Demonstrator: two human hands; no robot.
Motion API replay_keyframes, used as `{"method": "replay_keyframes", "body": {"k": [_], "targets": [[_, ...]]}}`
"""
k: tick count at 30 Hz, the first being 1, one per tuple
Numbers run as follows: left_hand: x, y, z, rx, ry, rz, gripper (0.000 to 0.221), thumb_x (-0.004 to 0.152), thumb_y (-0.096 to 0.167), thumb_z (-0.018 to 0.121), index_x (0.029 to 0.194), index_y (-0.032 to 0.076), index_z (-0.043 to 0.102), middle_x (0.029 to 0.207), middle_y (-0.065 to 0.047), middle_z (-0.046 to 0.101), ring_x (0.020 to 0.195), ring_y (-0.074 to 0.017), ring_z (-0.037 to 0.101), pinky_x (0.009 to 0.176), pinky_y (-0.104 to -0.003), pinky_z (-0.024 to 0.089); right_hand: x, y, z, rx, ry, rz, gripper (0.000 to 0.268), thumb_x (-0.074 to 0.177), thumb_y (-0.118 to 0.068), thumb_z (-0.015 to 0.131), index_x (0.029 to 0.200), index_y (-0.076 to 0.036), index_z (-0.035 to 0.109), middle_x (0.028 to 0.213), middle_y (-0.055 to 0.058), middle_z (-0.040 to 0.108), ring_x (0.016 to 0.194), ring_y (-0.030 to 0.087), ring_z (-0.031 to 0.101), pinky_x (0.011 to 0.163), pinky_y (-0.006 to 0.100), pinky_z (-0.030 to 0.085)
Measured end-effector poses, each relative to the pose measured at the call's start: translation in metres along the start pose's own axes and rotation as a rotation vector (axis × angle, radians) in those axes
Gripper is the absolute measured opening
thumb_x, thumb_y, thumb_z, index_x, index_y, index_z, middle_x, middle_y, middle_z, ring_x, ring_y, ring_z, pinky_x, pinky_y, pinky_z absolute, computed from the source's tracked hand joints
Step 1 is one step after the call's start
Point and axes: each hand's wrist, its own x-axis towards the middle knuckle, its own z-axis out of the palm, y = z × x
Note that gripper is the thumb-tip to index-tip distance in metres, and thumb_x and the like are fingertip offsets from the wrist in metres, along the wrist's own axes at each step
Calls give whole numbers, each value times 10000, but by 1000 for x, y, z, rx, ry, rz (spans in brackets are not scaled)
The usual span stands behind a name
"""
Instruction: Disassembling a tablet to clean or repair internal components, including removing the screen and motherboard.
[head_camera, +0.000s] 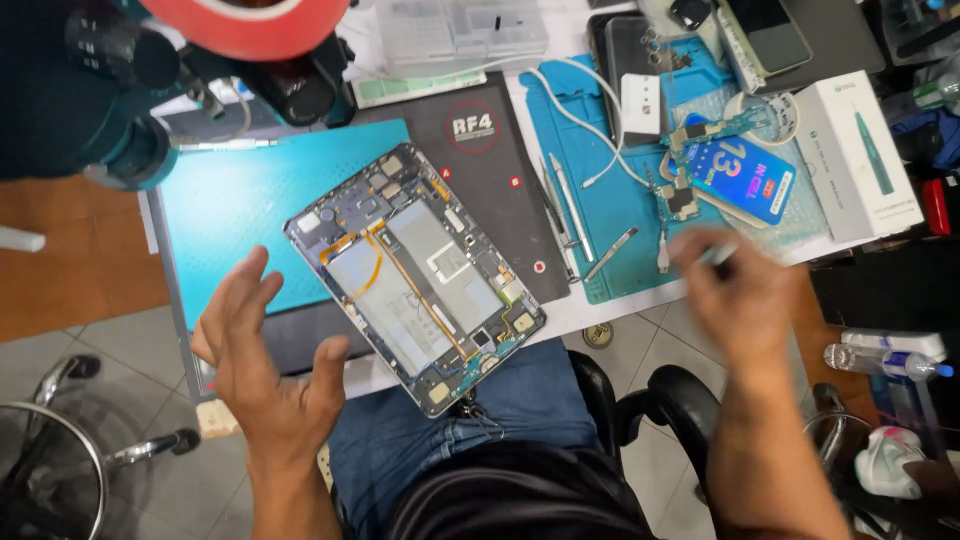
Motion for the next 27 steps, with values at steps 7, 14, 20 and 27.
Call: {"method": "replay_keyframes", "body": {"k": [7, 14, 20, 27], "targets": [[-41, -1, -17, -18, 161, 40, 477, 958, 364, 716, 1242, -1, 600, 1264, -196, 683, 1164, -374, 664, 1047, -476, 476, 142, 129, -36, -386, 7, -657, 591, 869, 81, 795, 1455, 149, 748, 1485, 332, 627, 1374, 486, 603, 1196, 548, 502], [-63, -6, -22, 18, 242, -84, 357, 966, 312, 712, 1158, 22, 634, 1225, -155, 690, 1096, -322, 668, 1021, -455, 498, 191, 208, -25, -419, -254, -769, 583, 943, 47, 725, 1516, 120, 648, 1445, 328, 653, 1372, 428, 597, 1251, 513, 475], [-62, -11, -21, 1, 214, -65, 314, 958, 293, 722, 1109, 23, 665, 1183, -134, 706, 1082, -311, 676, 992, -415, 484, 198, 275, -20, -250, -338, -285, 511, 1118, -108, 640, 1581, 100, 581, 1533, 312, 562, 1235, 404, 628, 678, 445, 573], [-60, -9, -13, 7, 215, -10, 299, 976, 224, 713, 1088, -48, 657, 1151, -209, 705, 1043, -362, 663, 1006, -471, 481, 108, 106, -91, -321, -21, -624, 246, 1062, 78, 858, 1291, 140, 795, 1203, 265, 745, 1086, 368, 684, 990, 439, 524]]}}
